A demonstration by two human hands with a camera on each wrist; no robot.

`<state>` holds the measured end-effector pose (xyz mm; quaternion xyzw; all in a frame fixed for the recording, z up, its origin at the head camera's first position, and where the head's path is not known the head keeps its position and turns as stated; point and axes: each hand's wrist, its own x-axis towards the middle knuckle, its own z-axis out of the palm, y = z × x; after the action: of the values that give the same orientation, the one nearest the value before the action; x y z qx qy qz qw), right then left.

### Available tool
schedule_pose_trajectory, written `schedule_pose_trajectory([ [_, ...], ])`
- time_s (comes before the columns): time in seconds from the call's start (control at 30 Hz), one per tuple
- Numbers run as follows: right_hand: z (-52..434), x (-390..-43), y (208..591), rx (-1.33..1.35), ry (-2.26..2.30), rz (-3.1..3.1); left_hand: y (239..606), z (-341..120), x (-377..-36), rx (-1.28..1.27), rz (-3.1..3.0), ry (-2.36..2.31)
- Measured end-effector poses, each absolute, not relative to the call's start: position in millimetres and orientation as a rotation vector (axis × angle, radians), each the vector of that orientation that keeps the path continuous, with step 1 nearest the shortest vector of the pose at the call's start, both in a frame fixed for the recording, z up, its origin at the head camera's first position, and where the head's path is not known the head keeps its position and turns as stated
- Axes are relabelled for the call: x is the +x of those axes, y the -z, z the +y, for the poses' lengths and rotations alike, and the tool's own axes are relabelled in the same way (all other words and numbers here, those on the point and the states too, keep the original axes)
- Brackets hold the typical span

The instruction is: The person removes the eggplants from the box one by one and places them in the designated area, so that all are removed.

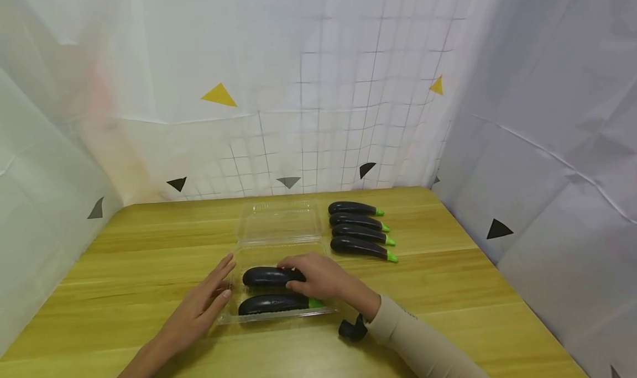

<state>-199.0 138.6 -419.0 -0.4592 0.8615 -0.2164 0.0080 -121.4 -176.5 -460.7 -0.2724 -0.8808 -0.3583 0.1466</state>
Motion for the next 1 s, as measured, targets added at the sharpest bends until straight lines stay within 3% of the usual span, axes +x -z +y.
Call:
schedule_pose_trajectory([
  [1.0, 141.9, -200.5, 420.5, -1.472, 0.817, 2.667, 459.9, -175.3, -122.8, -0.819, -2.521, 1.119],
])
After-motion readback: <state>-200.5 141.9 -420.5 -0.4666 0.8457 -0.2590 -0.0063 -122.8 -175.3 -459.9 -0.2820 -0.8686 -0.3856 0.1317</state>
